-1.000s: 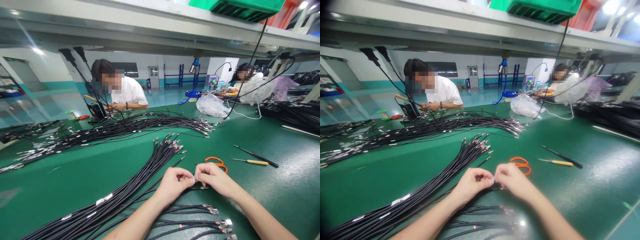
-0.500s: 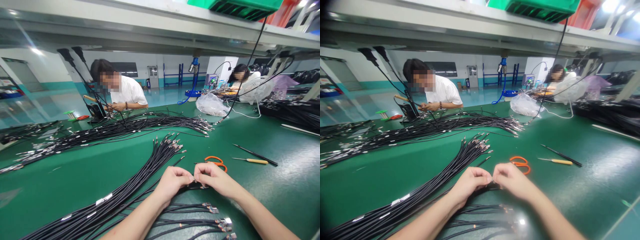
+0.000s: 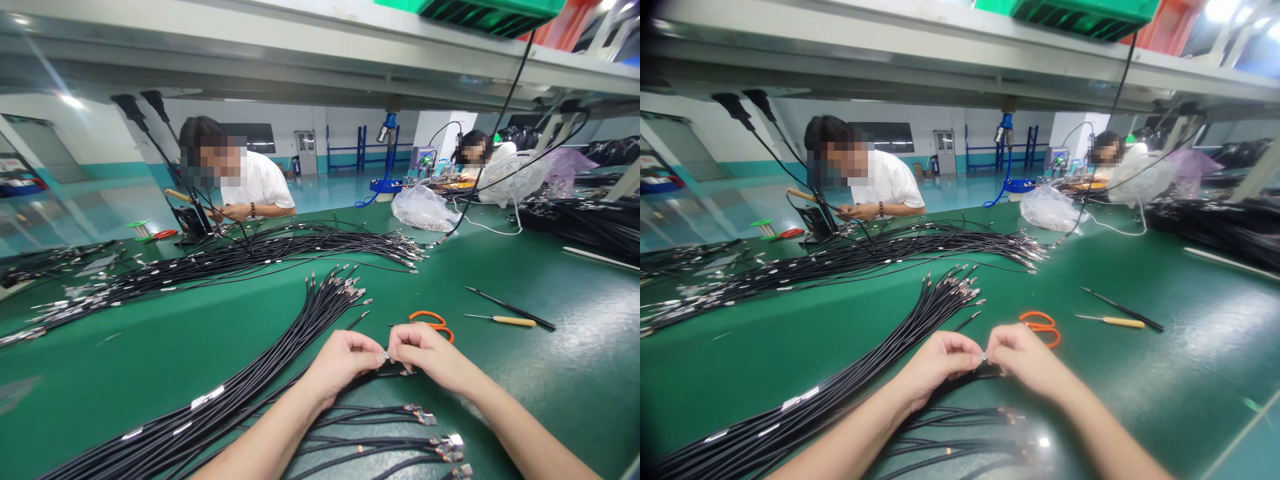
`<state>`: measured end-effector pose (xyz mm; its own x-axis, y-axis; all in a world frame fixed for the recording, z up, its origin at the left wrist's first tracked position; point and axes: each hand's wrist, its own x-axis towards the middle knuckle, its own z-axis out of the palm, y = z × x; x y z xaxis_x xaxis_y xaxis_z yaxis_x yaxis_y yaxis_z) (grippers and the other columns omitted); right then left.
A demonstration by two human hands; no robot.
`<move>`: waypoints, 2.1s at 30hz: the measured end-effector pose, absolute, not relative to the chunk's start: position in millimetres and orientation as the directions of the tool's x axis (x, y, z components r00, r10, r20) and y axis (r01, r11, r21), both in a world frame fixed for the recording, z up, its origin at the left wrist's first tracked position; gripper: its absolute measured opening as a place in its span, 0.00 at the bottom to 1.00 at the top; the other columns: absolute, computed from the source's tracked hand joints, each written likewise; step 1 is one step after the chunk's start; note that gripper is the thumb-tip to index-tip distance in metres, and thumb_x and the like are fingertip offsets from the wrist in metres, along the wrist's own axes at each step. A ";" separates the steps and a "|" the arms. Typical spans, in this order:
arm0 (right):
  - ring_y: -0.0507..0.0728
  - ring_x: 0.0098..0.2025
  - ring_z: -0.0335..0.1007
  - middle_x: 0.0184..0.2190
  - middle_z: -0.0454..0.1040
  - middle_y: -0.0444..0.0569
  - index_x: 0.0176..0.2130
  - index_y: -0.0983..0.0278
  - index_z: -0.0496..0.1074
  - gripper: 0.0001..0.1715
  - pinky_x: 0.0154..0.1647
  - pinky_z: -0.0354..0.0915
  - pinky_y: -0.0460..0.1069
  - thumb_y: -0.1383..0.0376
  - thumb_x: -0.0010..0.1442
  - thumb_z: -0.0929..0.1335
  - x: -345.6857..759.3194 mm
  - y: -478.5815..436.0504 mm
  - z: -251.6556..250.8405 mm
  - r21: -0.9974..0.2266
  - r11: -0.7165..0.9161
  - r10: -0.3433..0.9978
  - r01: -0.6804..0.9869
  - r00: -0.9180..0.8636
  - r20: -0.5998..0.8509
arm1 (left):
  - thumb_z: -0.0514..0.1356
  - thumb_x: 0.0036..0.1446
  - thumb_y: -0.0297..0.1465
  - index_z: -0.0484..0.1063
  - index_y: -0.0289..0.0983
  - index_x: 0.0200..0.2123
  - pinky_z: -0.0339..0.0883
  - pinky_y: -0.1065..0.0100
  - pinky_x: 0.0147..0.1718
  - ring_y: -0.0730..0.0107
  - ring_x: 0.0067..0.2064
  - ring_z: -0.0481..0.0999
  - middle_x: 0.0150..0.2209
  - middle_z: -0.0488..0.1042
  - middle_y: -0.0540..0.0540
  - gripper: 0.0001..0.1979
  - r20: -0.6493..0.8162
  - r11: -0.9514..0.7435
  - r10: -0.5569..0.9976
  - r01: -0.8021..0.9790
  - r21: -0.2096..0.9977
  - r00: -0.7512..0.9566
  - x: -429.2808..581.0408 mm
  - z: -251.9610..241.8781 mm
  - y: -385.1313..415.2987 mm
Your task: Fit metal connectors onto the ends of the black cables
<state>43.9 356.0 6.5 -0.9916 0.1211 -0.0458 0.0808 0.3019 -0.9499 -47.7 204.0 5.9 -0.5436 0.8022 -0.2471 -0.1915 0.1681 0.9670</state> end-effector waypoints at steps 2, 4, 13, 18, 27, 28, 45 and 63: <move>0.49 0.20 0.56 0.15 0.61 0.39 0.21 0.65 0.65 0.07 0.22 0.52 0.44 0.67 0.48 0.62 44.4 355.9 7.1 -0.950 0.304 0.119 0.073 -0.992 -0.038 | 0.65 0.38 0.31 0.75 0.32 0.24 0.44 0.73 0.20 0.82 0.18 0.54 0.15 0.64 0.55 0.08 -0.246 0.163 0.803 -0.197 0.967 -0.543 -47.7 5.7 204.2; 0.49 0.20 0.56 0.15 0.61 0.39 0.21 0.65 0.65 0.07 0.23 0.52 0.44 0.67 0.49 0.62 44.9 355.9 7.4 -0.949 0.307 0.112 0.066 -0.993 -0.033 | 0.65 0.38 0.31 0.75 0.31 0.23 0.43 0.73 0.20 0.82 0.18 0.54 0.15 0.65 0.54 0.08 -0.248 0.157 0.805 -0.210 0.965 -0.538 -47.6 5.8 204.3; 0.49 0.22 0.58 0.18 0.62 0.39 0.22 0.65 0.63 0.07 0.25 0.54 0.44 0.69 0.50 0.61 45.7 354.2 11.3 -0.936 0.350 0.090 0.029 -0.996 0.003 | 0.65 0.37 0.30 0.75 0.31 0.22 0.42 0.72 0.20 0.82 0.18 0.54 0.15 0.64 0.54 0.08 -0.265 0.149 0.799 -0.248 0.957 -0.539 -47.0 6.2 205.8; 0.49 0.22 0.58 0.17 0.61 0.39 0.22 0.65 0.63 0.07 0.24 0.53 0.44 0.69 0.51 0.61 44.9 354.6 10.7 -0.930 0.363 0.100 0.048 -0.995 -0.012 | 0.65 0.37 0.31 0.75 0.31 0.23 0.41 0.72 0.20 0.82 0.18 0.54 0.15 0.64 0.54 0.08 -0.265 0.149 0.810 -0.254 0.956 -0.522 -48.9 5.6 205.4; 0.50 0.23 0.57 0.19 0.61 0.39 0.22 0.64 0.62 0.07 0.25 0.54 0.44 0.68 0.50 0.62 44.8 355.4 9.2 -0.911 0.412 0.079 0.031 -0.997 0.002 | 0.63 0.40 0.30 0.75 0.31 0.23 0.44 0.73 0.20 0.81 0.18 0.53 0.14 0.62 0.55 0.06 -0.261 0.188 0.794 -0.188 0.964 -0.549 -47.1 2.2 207.1; 0.50 0.23 0.58 0.19 0.62 0.40 0.22 0.64 0.62 0.07 0.25 0.55 0.44 0.69 0.50 0.62 44.6 356.3 8.9 -0.905 0.425 0.079 0.034 -0.997 -0.001 | 0.62 0.41 0.30 0.75 0.32 0.23 0.47 0.73 0.20 0.80 0.19 0.55 0.16 0.64 0.53 0.06 -0.231 0.199 0.795 -0.118 0.973 -0.561 -47.4 2.6 207.1; 0.50 0.22 0.59 0.18 0.65 0.42 0.23 0.65 0.69 0.18 0.25 0.55 0.45 0.58 0.57 0.61 45.3 381.2 1.7 -0.794 0.597 0.185 0.114 -0.983 -0.002 | 0.51 0.53 0.26 0.75 0.37 0.32 0.62 0.66 0.37 0.65 0.35 0.72 0.32 0.74 0.44 0.12 0.167 0.496 0.732 0.684 0.535 -0.661 -59.9 -6.4 204.8; 0.51 0.24 0.59 0.18 0.63 0.40 0.21 0.64 0.65 0.14 0.27 0.55 0.46 0.61 0.54 0.63 48.2 368.8 15.3 -0.932 0.363 0.207 -0.005 -0.975 0.086 | 0.59 0.47 0.29 0.76 0.35 0.31 0.59 0.70 0.33 0.69 0.31 0.67 0.28 0.71 0.47 0.07 0.123 0.108 0.771 0.318 0.942 -0.625 -36.0 15.5 210.7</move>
